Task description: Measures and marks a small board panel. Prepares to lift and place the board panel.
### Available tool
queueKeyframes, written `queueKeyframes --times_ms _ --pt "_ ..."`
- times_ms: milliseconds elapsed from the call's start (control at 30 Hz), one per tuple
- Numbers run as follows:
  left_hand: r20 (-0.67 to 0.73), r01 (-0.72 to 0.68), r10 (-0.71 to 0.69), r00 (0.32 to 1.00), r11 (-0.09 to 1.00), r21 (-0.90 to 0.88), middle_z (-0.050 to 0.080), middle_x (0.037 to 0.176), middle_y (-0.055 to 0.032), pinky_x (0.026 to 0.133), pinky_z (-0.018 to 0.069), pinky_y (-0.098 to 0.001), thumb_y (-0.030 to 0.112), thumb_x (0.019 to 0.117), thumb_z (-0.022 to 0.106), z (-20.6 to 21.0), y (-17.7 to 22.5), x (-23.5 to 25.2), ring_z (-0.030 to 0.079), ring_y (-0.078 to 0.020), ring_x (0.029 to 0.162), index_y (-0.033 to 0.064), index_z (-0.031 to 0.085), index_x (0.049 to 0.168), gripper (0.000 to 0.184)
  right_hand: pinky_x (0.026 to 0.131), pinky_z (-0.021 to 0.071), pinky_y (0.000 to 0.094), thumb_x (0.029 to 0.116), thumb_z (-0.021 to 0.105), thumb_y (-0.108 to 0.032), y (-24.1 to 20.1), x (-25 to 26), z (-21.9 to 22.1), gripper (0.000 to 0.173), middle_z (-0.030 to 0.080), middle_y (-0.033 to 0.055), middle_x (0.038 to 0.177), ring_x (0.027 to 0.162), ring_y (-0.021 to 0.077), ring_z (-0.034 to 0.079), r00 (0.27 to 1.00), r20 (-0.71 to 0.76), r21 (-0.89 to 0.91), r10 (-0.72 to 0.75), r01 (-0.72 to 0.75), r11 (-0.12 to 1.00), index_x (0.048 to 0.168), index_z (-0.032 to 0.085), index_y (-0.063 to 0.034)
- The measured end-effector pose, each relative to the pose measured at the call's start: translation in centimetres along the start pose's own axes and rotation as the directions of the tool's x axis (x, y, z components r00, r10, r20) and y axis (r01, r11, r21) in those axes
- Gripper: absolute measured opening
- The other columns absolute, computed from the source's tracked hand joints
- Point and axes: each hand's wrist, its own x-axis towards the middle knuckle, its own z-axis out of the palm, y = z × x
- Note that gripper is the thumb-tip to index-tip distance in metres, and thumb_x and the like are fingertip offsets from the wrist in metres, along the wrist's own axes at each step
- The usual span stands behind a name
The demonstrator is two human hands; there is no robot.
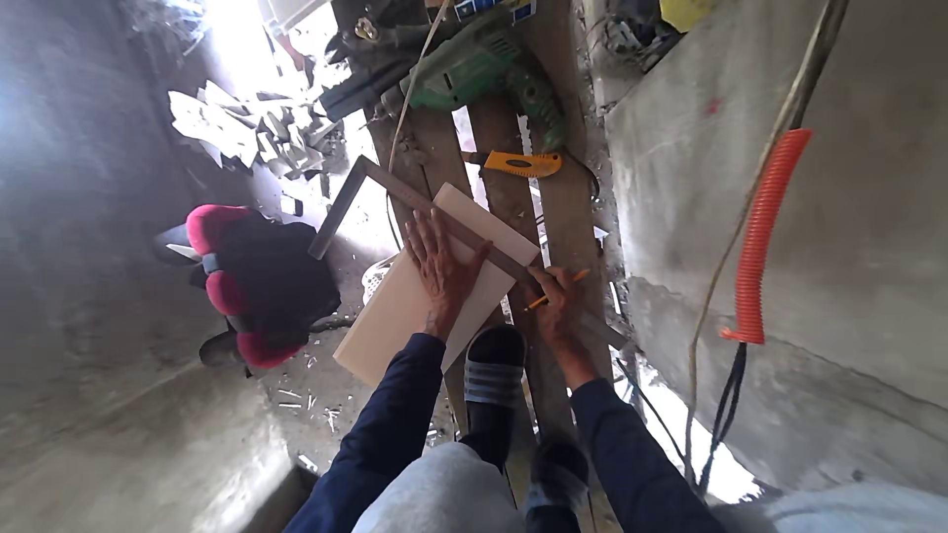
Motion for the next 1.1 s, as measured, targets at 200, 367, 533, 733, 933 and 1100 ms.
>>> queueKeyframes --times_ms 200,367,533,733,933,1100 --pt "0.059 0.006 -0.006 0.998 1.000 0.001 0.011 0.172 -0.0140 0.127 0.0050 -0.0562 0.083 0.0805 0.058 -0.3 0.2 -0.2 0.007 -0.0342 0.159 0.0157 0.019 0.165 0.115 0.084 0.0527 0.0491 0.0930 0.074 -0.030 -0.1 0.1 -0.5 0.030 0.070 0.0143 0.108 0.098 0.0306 0.067 0.999 0.028 -0.004 0.014 -0.014 1.000 0.116 0.077 -0.0115" --pt "0.092 0.021 -0.019 0.996 1.000 -0.013 0.009 0.172 -0.0129 0.126 0.0064 -0.0580 0.081 0.0825 0.059 -0.7 0.6 -0.4 0.006 -0.0337 0.159 0.0159 0.016 0.166 0.114 0.086 0.0539 0.0479 0.0929 0.073 -0.028 0.0 0.1 -0.7 0.029 0.069 0.0143 0.109 0.100 0.0300 0.067 0.999 0.047 0.001 0.021 -0.021 1.000 0.117 0.077 -0.0121" --pt "0.089 0.017 -0.017 0.996 1.000 -0.005 0.008 0.172 -0.0135 0.126 0.0062 -0.0571 0.081 0.0810 0.059 -0.4 0.5 -0.2 0.006 -0.0333 0.159 0.0143 0.016 0.165 0.116 0.084 0.0533 0.0499 0.0915 0.075 -0.029 0.1 0.3 -0.7 0.030 0.070 0.0151 0.108 0.099 0.0312 0.067 0.999 0.044 -0.002 0.008 -0.008 1.000 0.116 0.077 -0.0107" --pt "0.031 0.049 -0.049 0.998 0.999 0.003 0.020 0.169 -0.0172 0.127 0.0078 -0.0548 0.087 0.0746 0.059 0.1 0.6 0.5 0.014 -0.0362 0.157 0.0121 0.028 0.162 0.119 0.084 0.0516 0.0531 0.0928 0.074 -0.034 0.1 0.3 -0.7 0.032 0.069 0.0146 0.110 0.100 0.0323 0.066 0.995 0.074 0.003 0.061 -0.061 0.998 0.117 0.076 -0.0129" --pt "0.047 0.005 -0.002 0.999 0.998 -0.055 0.011 0.172 -0.0136 0.127 0.0069 -0.0560 0.078 0.0807 0.064 -0.3 0.4 -0.1 0.008 -0.0328 0.159 0.0142 0.021 0.164 0.113 0.084 0.0523 0.0504 0.0917 0.075 -0.031 0.1 0.6 -0.6 0.030 0.070 0.0135 0.107 0.098 0.0302 0.067 0.998 0.050 -0.010 0.035 -0.034 0.999 0.115 0.077 -0.0133" --pt "0.095 -0.002 0.006 0.995 0.999 -0.039 0.014 0.170 -0.0206 0.125 0.0071 -0.0627 0.079 0.0734 0.069 -1.2 0.7 0.8 0.011 -0.0394 0.157 0.0086 0.028 0.161 0.120 0.087 0.0563 0.0499 0.0903 0.073 -0.024 0.1 0.8 -0.7 0.025 0.073 0.0170 0.104 0.097 0.0326 0.070 1.000 0.027 0.000 0.014 -0.014 1.000 0.110 0.079 -0.0085"
